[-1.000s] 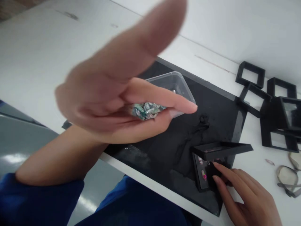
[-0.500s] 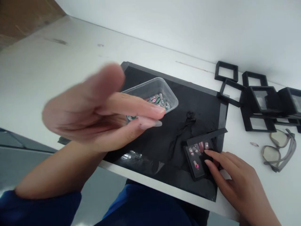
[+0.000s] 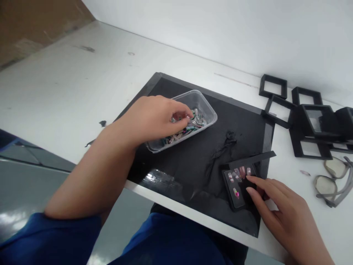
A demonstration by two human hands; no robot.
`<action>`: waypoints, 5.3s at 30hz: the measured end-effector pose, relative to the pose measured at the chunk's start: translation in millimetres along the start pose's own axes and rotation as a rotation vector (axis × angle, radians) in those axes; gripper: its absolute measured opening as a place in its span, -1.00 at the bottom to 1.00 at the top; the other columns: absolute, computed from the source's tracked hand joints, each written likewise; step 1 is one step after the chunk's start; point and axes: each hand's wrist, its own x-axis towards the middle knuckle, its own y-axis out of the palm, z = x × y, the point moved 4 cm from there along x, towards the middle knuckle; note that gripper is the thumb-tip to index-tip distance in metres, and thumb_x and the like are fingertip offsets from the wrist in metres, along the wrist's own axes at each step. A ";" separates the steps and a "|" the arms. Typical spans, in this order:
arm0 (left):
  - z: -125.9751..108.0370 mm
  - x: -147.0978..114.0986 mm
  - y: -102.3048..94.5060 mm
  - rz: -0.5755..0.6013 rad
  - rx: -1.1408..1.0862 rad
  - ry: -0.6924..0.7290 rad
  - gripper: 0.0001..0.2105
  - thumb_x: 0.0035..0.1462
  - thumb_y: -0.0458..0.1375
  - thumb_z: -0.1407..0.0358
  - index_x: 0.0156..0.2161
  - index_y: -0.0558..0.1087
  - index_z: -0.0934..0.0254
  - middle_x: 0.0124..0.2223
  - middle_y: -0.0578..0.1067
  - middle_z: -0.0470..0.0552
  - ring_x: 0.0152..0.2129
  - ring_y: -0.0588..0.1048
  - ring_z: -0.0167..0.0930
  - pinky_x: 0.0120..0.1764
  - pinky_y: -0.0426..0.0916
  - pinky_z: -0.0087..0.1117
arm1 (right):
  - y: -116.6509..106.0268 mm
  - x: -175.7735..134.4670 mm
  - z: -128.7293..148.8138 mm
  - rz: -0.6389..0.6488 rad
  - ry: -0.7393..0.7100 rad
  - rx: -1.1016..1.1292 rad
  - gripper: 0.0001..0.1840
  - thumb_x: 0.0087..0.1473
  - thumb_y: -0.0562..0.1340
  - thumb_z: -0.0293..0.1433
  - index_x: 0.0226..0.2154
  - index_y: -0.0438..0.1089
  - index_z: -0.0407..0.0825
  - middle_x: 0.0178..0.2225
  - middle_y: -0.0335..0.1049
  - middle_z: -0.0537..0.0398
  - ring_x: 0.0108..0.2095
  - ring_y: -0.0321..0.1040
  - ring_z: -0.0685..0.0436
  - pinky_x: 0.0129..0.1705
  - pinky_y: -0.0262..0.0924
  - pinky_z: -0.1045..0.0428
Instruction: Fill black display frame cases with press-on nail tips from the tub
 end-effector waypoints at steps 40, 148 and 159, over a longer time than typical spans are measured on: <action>-7.2 3.9 16.2 0.025 -0.006 0.101 -0.84 0.33 0.23 0.30 -0.09 0.67 0.11 0.11 0.62 -0.09 -0.03 0.61 -0.27 -0.10 0.44 -0.30 | -2.6 3.7 -3.0 0.049 -0.031 -0.034 -0.64 0.34 0.30 -0.10 0.06 0.63 0.16 -0.05 0.63 -0.01 -0.20 0.62 -0.14 -0.53 0.48 0.19; -24.1 -64.9 -12.0 -0.661 -0.304 0.761 -0.73 0.38 0.23 0.25 0.06 0.61 -0.23 -0.23 0.73 -0.26 -0.39 0.69 -0.42 -0.19 0.67 -0.27 | 2.5 3.8 6.6 0.038 0.122 0.062 -0.59 0.33 0.28 0.00 0.06 0.62 0.16 -0.25 0.53 -0.01 -0.34 0.50 -0.11 -0.64 0.35 0.17; -45.3 -86.7 -28.2 -0.790 -0.217 0.699 -0.87 0.32 0.29 0.30 -0.24 0.62 -0.05 -0.13 0.73 -0.34 -0.37 0.67 -0.48 -0.17 0.69 -0.33 | 0.5 5.7 7.4 0.015 0.110 0.067 -0.62 0.34 0.28 -0.02 0.00 0.63 0.13 -0.32 0.48 0.02 -0.38 0.43 -0.08 -0.63 0.33 0.16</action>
